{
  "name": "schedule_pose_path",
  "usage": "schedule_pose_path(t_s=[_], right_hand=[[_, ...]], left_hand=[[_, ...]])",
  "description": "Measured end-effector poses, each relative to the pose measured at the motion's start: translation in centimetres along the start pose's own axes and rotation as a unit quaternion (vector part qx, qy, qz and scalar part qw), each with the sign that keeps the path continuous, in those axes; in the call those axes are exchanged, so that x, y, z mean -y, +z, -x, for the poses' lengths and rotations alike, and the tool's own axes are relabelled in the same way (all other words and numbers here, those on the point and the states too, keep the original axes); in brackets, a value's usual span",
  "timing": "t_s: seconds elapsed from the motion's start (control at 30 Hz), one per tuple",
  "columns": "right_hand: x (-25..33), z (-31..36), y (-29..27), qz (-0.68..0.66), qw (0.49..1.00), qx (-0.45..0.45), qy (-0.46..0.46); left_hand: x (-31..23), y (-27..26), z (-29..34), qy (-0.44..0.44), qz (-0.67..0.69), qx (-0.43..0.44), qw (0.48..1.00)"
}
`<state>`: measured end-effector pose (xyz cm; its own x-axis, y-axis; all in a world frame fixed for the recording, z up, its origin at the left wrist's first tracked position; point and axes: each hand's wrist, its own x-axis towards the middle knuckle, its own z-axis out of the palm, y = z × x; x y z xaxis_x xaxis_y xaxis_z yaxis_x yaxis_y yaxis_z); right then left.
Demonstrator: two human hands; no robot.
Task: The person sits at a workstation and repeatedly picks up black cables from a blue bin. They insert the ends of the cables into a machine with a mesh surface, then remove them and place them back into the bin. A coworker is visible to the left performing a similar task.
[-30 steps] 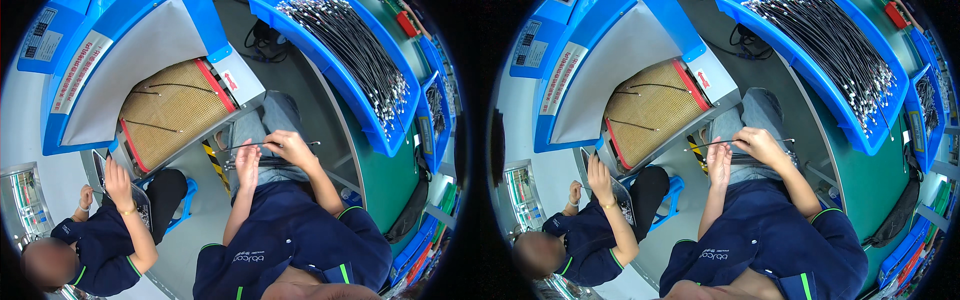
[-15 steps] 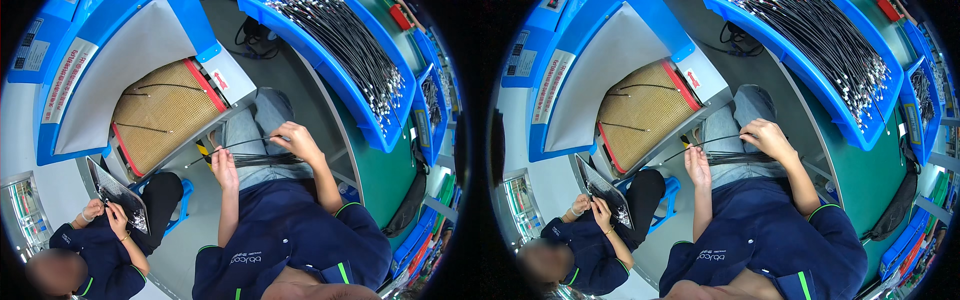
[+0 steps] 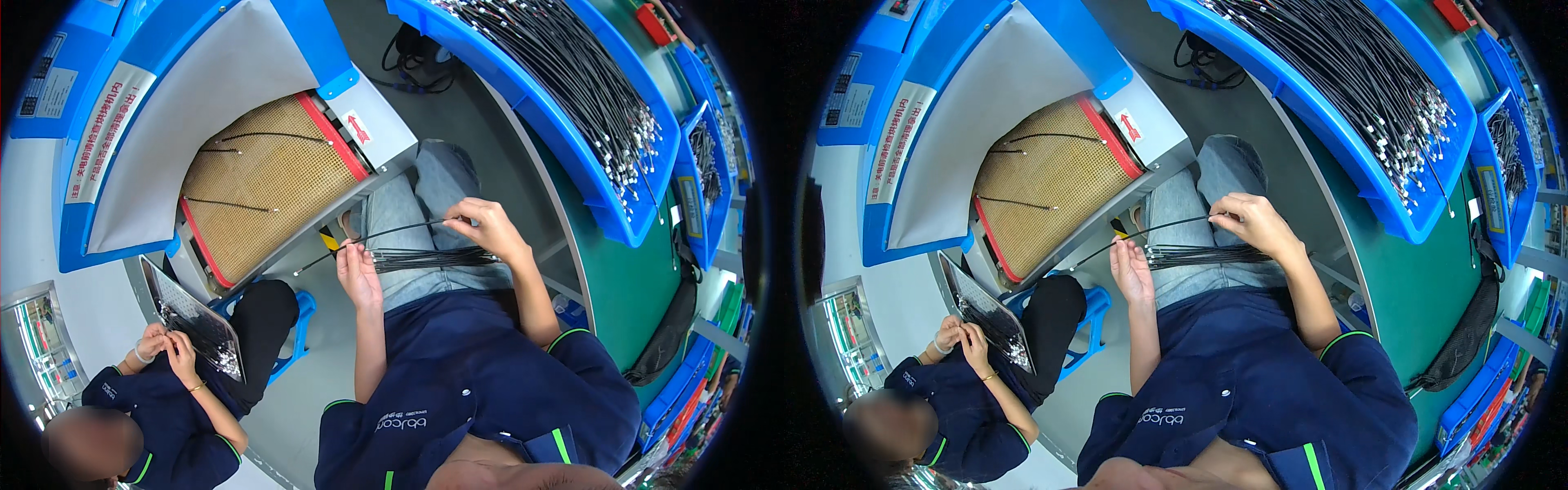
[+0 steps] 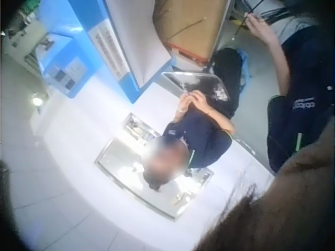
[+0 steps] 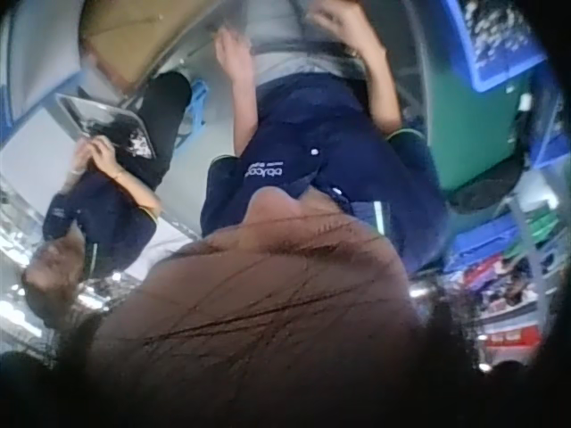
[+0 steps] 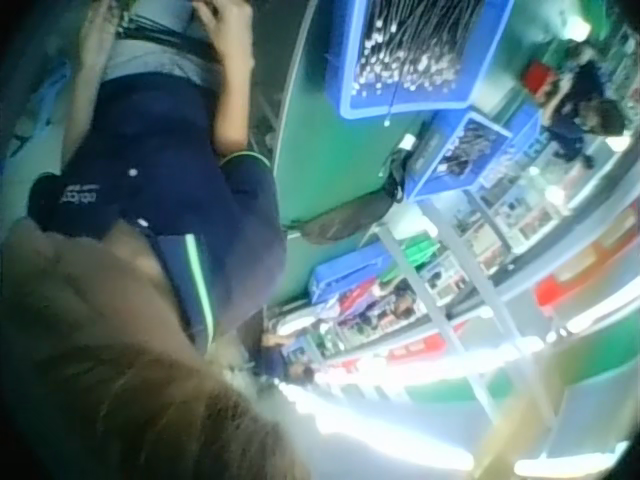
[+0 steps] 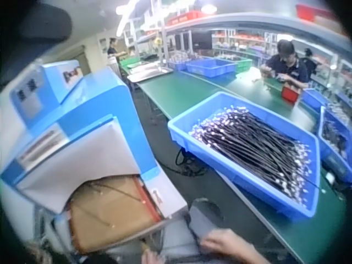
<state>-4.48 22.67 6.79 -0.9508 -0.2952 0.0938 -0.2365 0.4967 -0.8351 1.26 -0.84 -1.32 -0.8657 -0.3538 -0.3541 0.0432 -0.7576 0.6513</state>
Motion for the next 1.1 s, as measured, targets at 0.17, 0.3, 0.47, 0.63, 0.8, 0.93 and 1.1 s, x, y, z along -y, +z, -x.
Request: schedule_pose_path(t_s=[0.17, 0.3, 0.47, 0.63, 0.8, 0.93, 1.1], right_hand=[[-0.2, 0.0, 0.1, -0.005, 0.999, -0.023, -0.032], [-0.4, 0.1, 0.3, -0.006, 0.998, -0.026, -0.052], [-0.6, 0.3, 0.2, -0.011, 0.998, -0.021, -0.057], [-0.3, 0.5, -0.2, -0.006, 0.999, 0.035, -0.017], [-0.6, 0.6, -0.3, 0.005, 0.998, 0.049, -0.026], [-0.6, 0.5, -0.4, 0.021, 0.997, 0.034, -0.064], [-0.7, 0.5, -1.2, 0.029, 0.998, 0.040, -0.036]], left_hand=[[0.0, -0.4, 0.0, -0.008, 0.004, 0.013, 1.000], [0.0, -0.7, -0.2, -0.010, 0.000, 0.011, 1.000], [-0.1, -0.6, -0.1, -0.001, -0.008, 0.021, 1.000], [0.0, -0.8, -0.1, -0.005, -0.008, 0.021, 1.000], [-0.1, -0.4, 0.0, -0.006, -0.031, 0.011, 0.999], [-0.2, -0.5, -0.1, -0.010, -0.030, 0.017, 0.999], [-0.2, -0.6, -0.3, -0.007, -0.030, 0.011, 0.999]])
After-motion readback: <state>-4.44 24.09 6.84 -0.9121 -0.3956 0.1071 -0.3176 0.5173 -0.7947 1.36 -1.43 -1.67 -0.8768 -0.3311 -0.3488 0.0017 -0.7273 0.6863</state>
